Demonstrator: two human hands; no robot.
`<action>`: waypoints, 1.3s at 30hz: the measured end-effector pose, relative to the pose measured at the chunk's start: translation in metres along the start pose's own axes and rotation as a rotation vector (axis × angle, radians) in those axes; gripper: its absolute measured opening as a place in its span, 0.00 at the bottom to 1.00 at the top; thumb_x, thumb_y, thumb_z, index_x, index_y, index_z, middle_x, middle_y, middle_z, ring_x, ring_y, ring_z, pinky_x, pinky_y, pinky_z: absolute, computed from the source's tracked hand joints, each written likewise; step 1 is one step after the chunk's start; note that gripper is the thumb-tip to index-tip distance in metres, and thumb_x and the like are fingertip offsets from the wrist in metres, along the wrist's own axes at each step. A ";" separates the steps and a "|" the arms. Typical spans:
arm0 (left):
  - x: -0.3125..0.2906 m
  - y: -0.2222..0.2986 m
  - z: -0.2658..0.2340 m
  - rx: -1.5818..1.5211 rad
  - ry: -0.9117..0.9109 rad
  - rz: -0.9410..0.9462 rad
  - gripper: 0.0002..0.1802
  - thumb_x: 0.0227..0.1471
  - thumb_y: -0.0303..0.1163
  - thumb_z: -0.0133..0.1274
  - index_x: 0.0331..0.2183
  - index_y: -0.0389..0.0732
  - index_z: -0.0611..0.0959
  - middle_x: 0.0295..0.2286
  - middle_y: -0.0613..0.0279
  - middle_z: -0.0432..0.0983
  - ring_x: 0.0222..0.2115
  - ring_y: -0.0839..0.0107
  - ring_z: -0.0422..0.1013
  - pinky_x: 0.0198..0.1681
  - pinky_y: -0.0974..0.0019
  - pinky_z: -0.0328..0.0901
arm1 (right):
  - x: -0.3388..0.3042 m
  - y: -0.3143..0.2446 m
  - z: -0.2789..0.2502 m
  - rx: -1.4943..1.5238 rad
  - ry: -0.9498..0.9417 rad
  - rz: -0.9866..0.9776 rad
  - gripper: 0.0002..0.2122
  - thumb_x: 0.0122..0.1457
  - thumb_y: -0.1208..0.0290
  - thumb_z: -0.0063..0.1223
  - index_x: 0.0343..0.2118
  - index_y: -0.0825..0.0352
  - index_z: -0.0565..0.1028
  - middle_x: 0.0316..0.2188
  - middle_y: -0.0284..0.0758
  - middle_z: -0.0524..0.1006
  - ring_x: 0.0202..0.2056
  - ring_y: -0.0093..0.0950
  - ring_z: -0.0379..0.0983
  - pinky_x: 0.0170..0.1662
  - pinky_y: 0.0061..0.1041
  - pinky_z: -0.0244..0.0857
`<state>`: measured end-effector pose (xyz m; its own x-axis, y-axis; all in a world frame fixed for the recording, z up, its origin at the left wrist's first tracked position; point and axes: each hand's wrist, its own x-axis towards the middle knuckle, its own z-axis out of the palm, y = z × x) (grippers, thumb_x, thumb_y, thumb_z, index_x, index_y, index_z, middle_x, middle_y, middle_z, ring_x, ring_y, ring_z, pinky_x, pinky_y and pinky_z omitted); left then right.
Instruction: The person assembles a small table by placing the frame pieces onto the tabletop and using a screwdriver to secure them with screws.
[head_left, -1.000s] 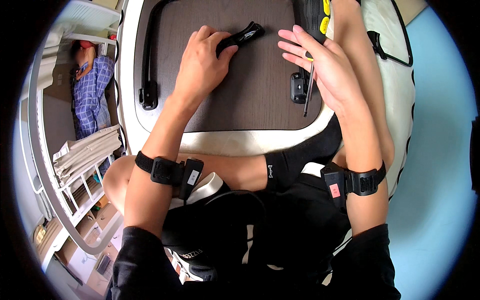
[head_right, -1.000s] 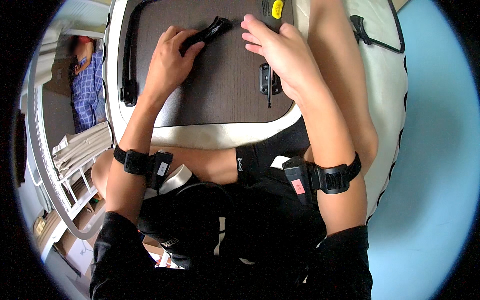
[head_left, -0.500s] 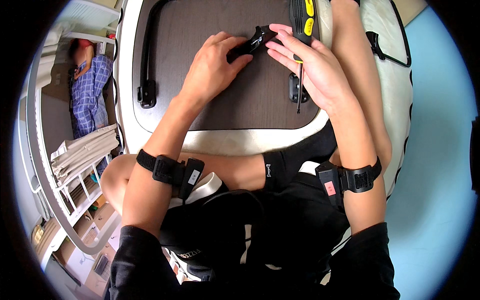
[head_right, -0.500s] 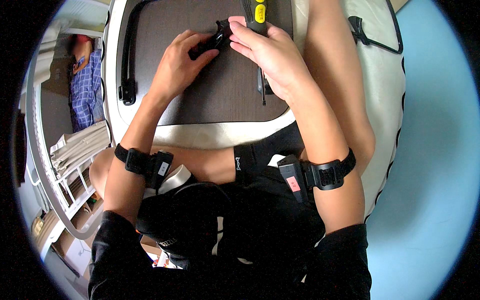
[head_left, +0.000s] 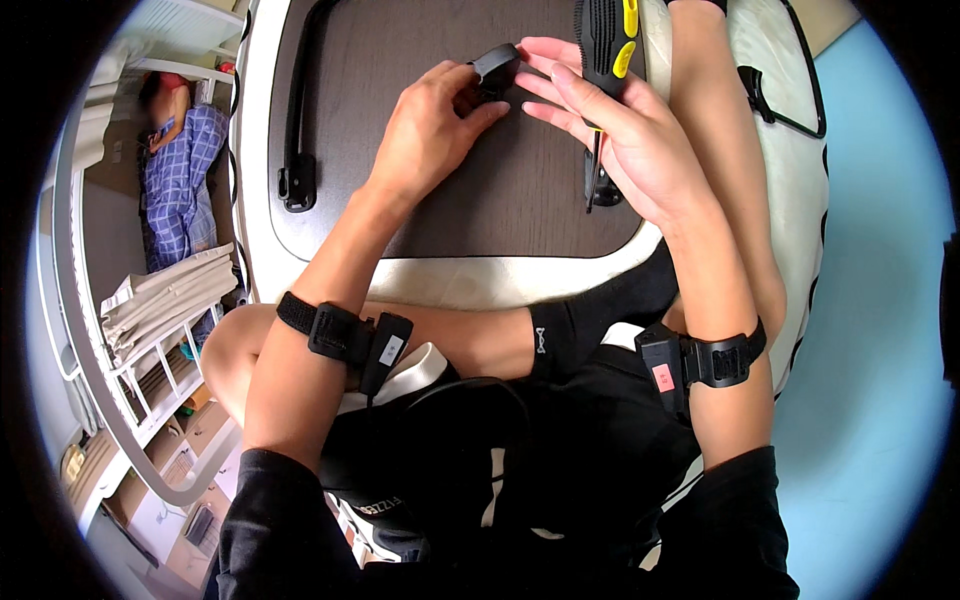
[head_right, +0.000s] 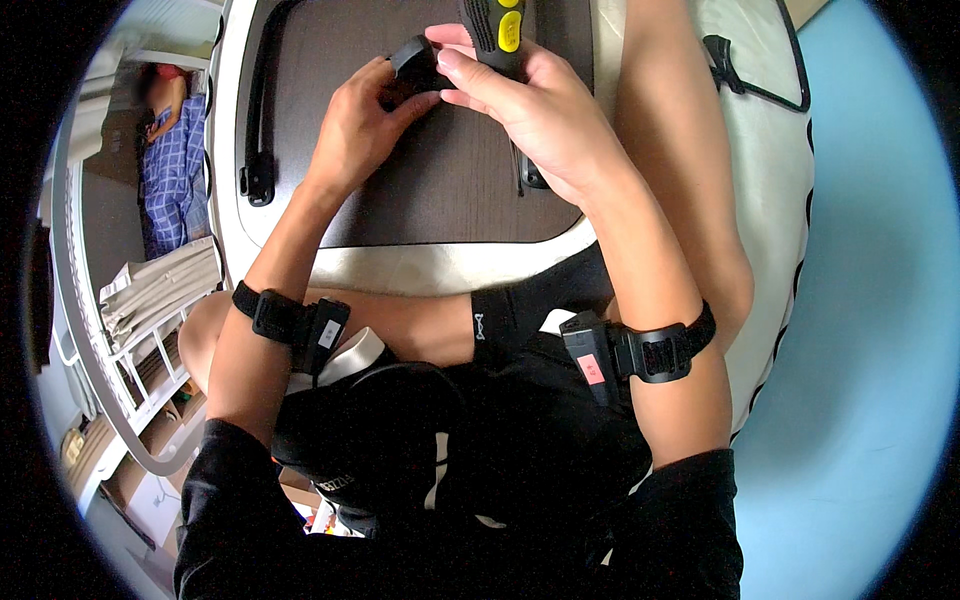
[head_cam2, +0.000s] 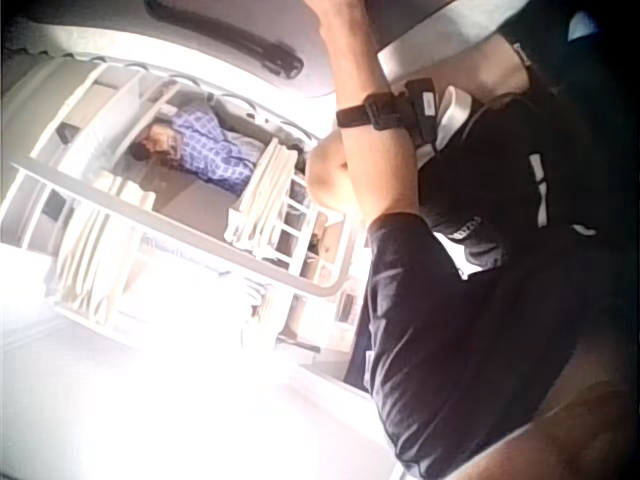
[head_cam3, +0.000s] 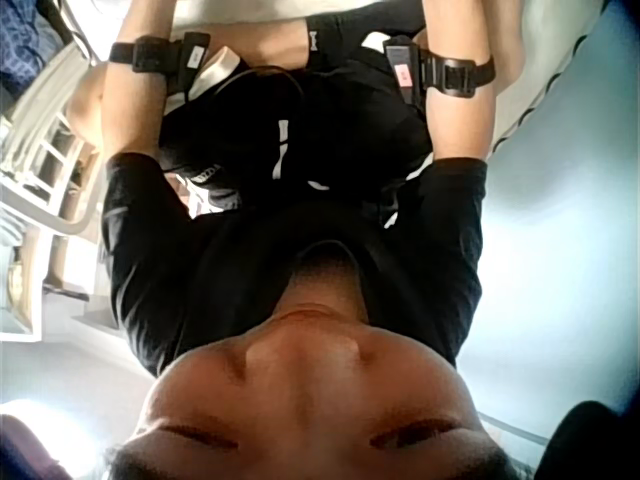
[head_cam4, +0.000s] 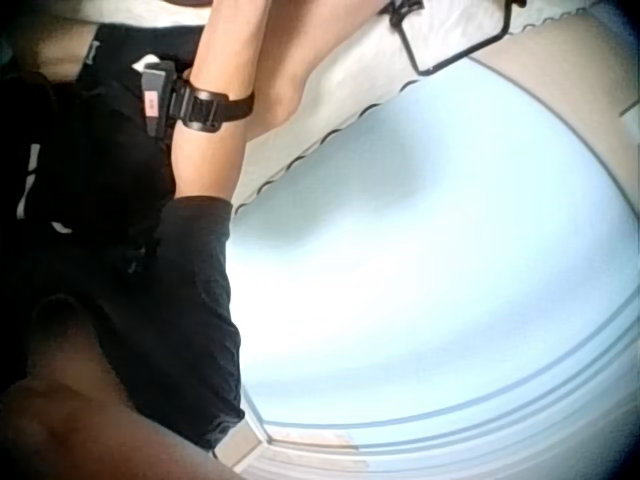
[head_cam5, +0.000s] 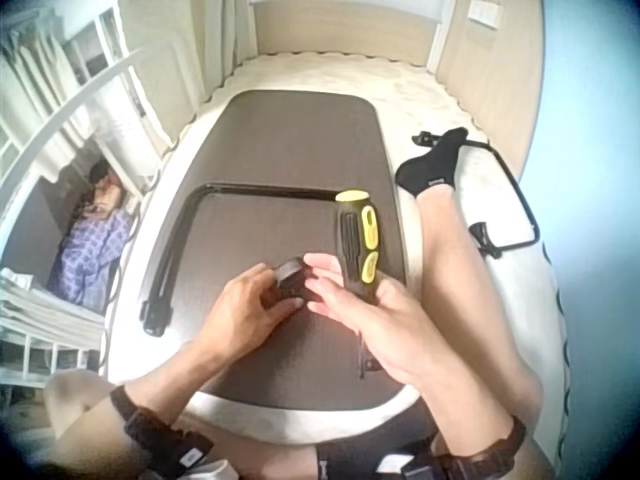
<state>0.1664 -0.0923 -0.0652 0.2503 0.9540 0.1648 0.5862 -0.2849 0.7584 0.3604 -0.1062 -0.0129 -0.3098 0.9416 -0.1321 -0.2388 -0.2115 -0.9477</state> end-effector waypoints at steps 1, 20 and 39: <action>0.000 0.001 -0.001 -0.013 -0.003 -0.020 0.16 0.46 0.32 0.63 0.36 0.33 0.80 0.28 0.54 0.74 0.26 0.60 0.72 0.33 0.63 0.67 | 0.000 -0.001 0.000 -0.008 -0.003 0.003 0.18 0.62 0.64 0.52 0.52 0.68 0.72 0.52 0.35 0.72 0.48 0.21 0.70 0.53 0.26 0.66; 0.011 -0.002 -0.018 -0.145 0.231 -0.251 0.25 0.52 0.42 0.58 0.43 0.30 0.80 0.30 0.55 0.81 0.32 0.69 0.77 0.40 0.68 0.69 | 0.002 -0.013 -0.014 0.054 0.305 0.078 0.13 0.65 0.65 0.46 0.45 0.71 0.71 0.45 0.45 0.74 0.46 0.35 0.74 0.50 0.30 0.68; 0.003 -0.003 -0.011 0.323 -0.029 0.222 0.09 0.50 0.30 0.57 0.35 0.39 0.84 0.33 0.59 0.74 0.38 0.60 0.72 0.44 0.62 0.68 | 0.000 -0.028 -0.030 0.258 0.493 -0.079 0.11 0.63 0.59 0.49 0.34 0.64 0.71 0.30 0.33 0.74 0.30 0.25 0.71 0.36 0.23 0.65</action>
<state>0.1574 -0.0874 -0.0602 0.4175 0.8640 0.2813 0.7264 -0.5034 0.4679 0.3945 -0.0929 0.0056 0.1704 0.9551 -0.2425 -0.4808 -0.1342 -0.8665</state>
